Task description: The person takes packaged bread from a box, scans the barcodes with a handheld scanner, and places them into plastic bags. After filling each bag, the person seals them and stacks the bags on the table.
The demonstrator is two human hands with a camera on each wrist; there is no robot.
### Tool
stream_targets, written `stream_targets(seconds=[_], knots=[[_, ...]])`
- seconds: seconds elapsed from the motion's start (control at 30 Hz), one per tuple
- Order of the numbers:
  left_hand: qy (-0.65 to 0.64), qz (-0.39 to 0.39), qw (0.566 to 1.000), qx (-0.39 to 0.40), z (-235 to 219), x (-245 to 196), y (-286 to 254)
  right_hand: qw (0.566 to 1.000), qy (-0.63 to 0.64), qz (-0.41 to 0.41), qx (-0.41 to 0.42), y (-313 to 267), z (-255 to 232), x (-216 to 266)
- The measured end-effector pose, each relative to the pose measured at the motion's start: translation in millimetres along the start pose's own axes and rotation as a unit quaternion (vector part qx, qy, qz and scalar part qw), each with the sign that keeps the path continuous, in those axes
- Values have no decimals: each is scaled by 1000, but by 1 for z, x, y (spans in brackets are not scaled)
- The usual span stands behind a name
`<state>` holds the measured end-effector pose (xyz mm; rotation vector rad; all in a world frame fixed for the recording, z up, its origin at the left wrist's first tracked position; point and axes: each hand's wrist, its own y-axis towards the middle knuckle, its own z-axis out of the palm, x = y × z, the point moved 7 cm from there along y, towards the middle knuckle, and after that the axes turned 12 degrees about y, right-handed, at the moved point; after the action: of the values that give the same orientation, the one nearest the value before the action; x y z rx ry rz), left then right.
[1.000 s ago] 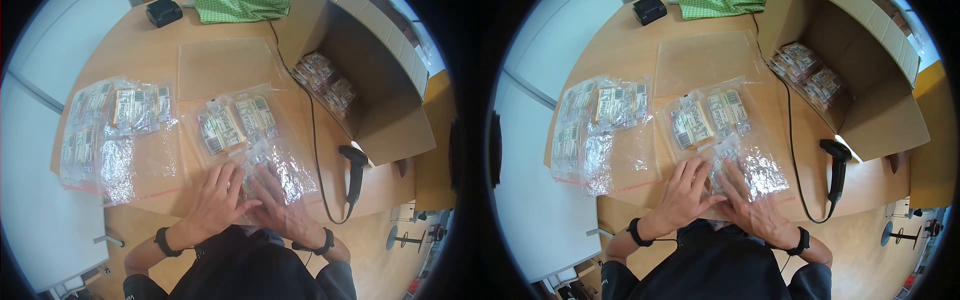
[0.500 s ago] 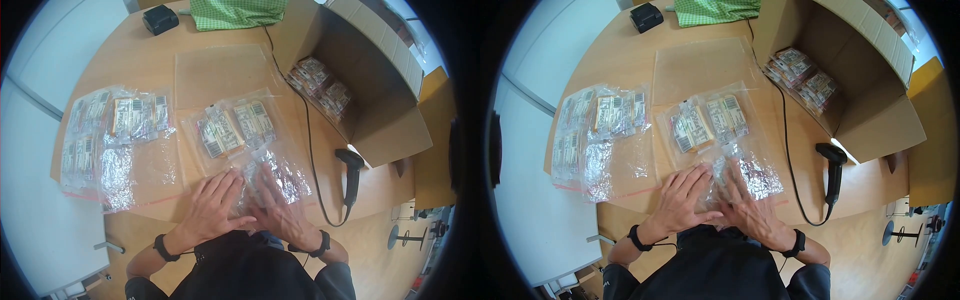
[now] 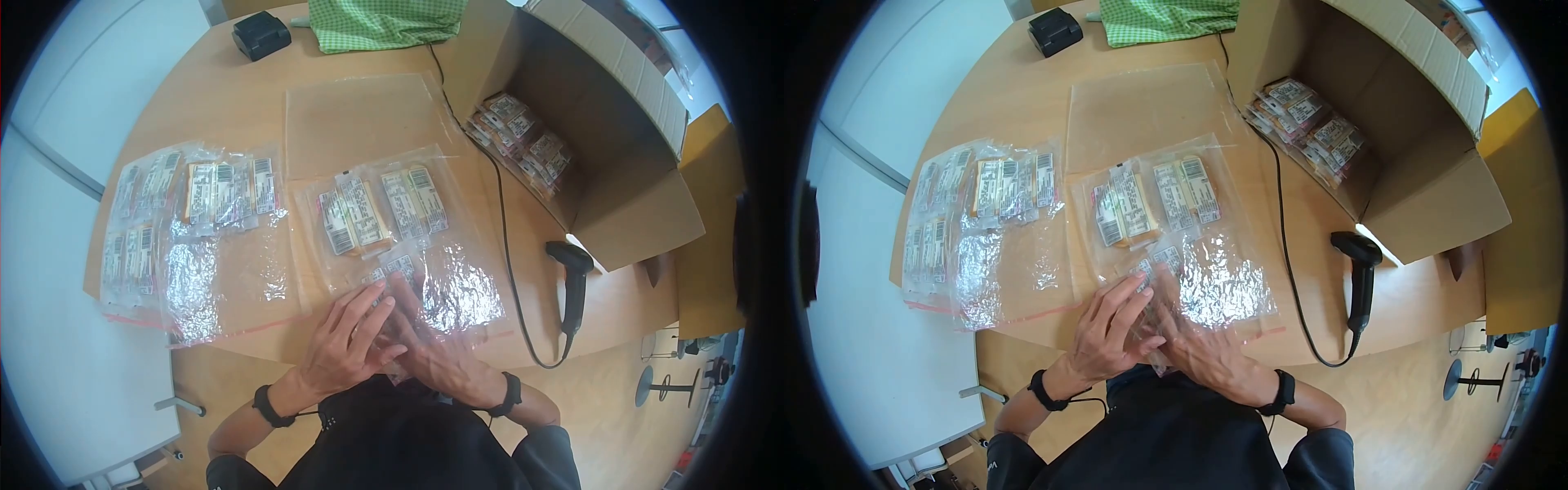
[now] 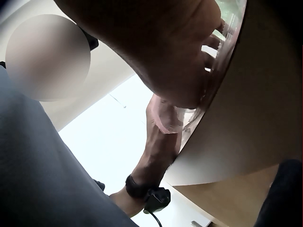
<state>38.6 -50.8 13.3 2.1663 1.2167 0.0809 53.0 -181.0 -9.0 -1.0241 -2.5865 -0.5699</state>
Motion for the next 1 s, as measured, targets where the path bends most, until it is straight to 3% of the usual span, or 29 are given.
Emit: stream_targets(seconds=[0.23, 0.3, 0.33, 0.4, 0.5, 0.53, 0.6, 0.63, 0.67, 0.73, 0.83, 0.9, 1.0], knots=[[10, -21, 1000, 1, 2, 3, 1, 997, 70, 21, 22, 2, -32, 1], [44, -12, 999, 0, -1, 4, 4, 934, 156, 160, 281, -9, -12, -7], [45, -13, 999, 0, -1, 4, 4, 934, 155, 158, 281, -12, -9, -12], [28, -16, 999, 0, 0, 3, 5, 974, 169, 44, 146, -12, -18, -10], [33, -5, 999, 5, 1, 0, 5, 986, 135, 9, 101, -10, -24, -6], [33, -4, 999, 6, 1, -1, 4, 986, 136, 10, 99, -9, -26, -4], [27, -11, 1000, 2, 0, 1, 4, 955, 146, 126, 225, -13, -12, -13], [28, -9, 1000, 1, 0, 2, 4, 956, 145, 126, 223, -12, -9, -15], [25, -9, 1000, -2, 0, 3, 3, 986, 94, 48, 127, -6, -17, -13], [24, -11, 1000, -7, 0, 4, 2, 998, 40, -33, 28, -3, -30, -5], [18, 8, 1000, -6, -1, -1, 3, 992, 70, 54, 96, -3, -19, -16], [-16, -9, 1000, 16, -4, -5, 6, 997, 66, -39, 0, -3, -22, -11], [-41, 13, 999, 21, -26, -19, 22, 997, 62, -16, 44, -2, -22, -11]])
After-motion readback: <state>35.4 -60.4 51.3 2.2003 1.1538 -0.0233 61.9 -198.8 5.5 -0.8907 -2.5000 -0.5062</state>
